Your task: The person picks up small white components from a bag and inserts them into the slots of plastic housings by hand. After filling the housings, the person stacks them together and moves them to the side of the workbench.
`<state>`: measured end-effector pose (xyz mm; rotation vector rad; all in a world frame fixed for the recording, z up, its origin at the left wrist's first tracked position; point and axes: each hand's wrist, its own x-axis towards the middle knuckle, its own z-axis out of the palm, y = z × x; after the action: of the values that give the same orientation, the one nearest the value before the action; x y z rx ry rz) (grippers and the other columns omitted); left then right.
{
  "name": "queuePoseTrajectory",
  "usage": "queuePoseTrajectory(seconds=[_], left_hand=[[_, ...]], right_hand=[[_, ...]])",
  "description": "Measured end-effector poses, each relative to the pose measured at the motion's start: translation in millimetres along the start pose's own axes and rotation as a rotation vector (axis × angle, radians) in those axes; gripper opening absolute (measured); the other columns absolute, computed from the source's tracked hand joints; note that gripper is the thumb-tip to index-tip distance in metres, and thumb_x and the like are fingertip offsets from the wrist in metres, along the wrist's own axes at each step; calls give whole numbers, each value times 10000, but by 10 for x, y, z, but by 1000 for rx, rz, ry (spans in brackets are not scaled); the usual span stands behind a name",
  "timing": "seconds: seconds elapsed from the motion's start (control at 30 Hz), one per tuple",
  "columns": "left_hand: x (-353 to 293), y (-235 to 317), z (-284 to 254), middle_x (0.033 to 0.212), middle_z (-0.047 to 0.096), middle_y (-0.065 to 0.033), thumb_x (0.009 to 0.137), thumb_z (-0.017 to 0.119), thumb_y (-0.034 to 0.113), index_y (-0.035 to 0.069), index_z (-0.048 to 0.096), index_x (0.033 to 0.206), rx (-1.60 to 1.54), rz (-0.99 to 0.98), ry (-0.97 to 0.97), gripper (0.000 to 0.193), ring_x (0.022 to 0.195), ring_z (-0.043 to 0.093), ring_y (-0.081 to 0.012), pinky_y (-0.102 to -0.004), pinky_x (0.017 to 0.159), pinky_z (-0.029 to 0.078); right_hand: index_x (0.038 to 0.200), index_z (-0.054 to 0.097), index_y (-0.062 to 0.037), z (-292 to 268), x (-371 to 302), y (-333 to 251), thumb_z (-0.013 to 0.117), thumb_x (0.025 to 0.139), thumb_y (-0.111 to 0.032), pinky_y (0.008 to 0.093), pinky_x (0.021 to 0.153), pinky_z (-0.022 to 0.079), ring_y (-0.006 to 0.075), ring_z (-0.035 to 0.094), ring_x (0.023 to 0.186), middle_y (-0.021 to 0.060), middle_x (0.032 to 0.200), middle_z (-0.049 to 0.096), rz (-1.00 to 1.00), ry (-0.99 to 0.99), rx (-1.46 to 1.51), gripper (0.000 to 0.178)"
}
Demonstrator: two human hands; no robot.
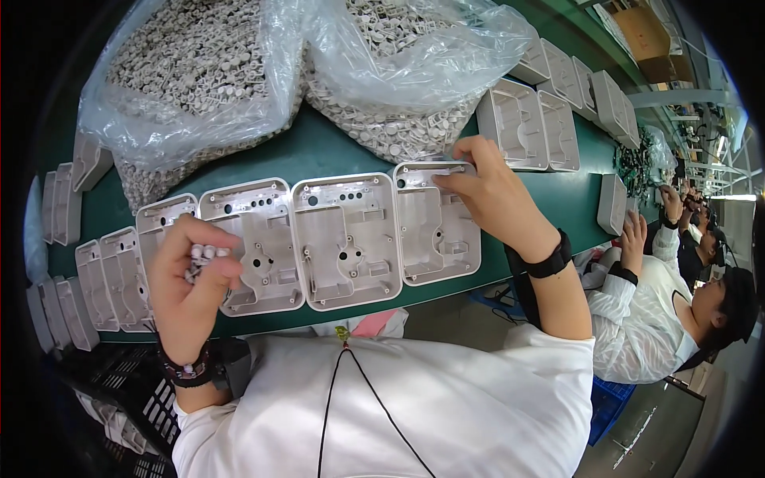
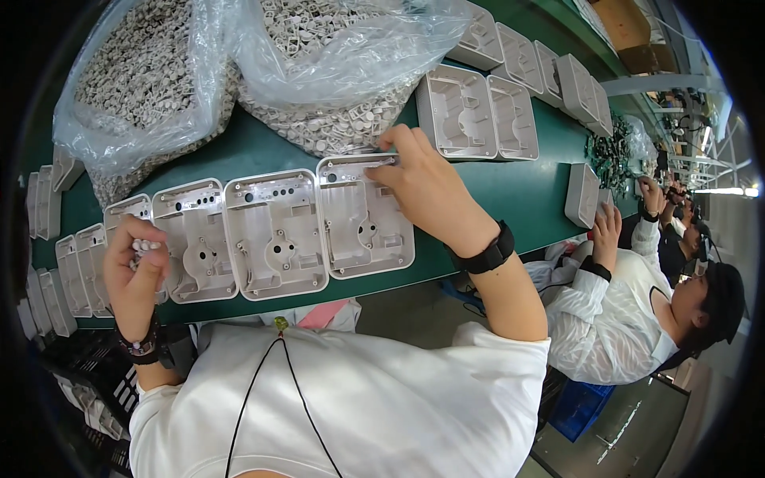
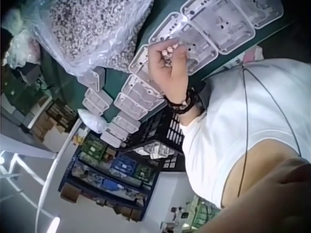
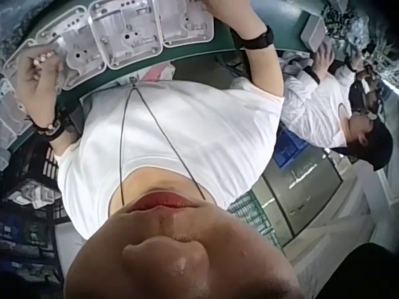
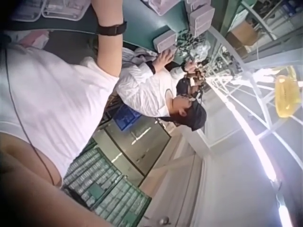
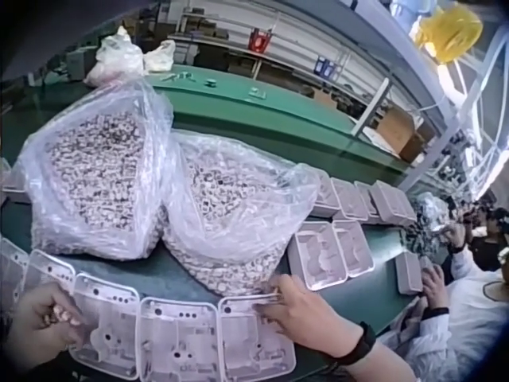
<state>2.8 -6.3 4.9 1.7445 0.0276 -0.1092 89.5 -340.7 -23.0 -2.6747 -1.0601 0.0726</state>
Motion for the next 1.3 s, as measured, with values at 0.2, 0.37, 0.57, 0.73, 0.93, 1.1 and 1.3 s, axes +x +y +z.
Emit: queuePoseTrajectory(seconds=[0.2,0.37,0.57,0.73,0.93,1.1,1.3], left_hand=[[12,79,41,755,567,-28,823,536,-1,5,558,1010,-127,-192,-141,189,621,511,-64,-188,554,384],[18,12,105,826,628,-71,829,521,-16,7,557,1062,-61,-23,-343,237,679,568,-89,-221,594,427],[-32,-56,169,800,644,-76,842,516,0,9,564,1029,-111,-4,-333,192,680,602,-127,-247,615,448],[23,-117,75,721,619,-57,800,599,46,17,544,951,62,381,-355,163,601,595,-186,-274,563,463],[8,-90,-18,686,590,-47,716,687,111,42,518,886,375,801,-520,249,544,571,-208,-296,455,447],[-94,-161,1,659,577,-47,656,707,117,60,537,766,351,759,-394,210,512,543,-213,-305,429,412],[27,-214,-27,725,619,-86,748,678,72,27,481,928,286,746,-420,270,533,572,-182,-276,444,438]], right_hand=[[966,651,-67,26,-27,-21,615,708,81,313,791,434,297,493,963,132,1029,447,72,-19,108,299],[957,648,-66,-25,-14,-37,616,711,68,311,783,436,295,490,969,143,1047,445,53,-43,65,282],[908,605,-25,-381,237,-505,652,702,9,349,732,442,303,531,887,141,973,517,34,39,-43,215],[864,571,6,-306,435,-1274,662,752,-26,326,677,437,263,560,790,99,828,565,-133,-5,696,148],[858,593,-15,-79,462,-1385,677,772,-41,295,659,434,232,560,785,89,847,566,-35,-263,1179,124],[839,615,-30,-74,479,-1415,690,760,-30,279,642,437,200,561,776,74,823,565,133,-379,1396,109],[812,627,-42,-125,501,-1350,696,745,-14,280,632,446,188,571,780,64,821,570,25,-238,1217,99]])
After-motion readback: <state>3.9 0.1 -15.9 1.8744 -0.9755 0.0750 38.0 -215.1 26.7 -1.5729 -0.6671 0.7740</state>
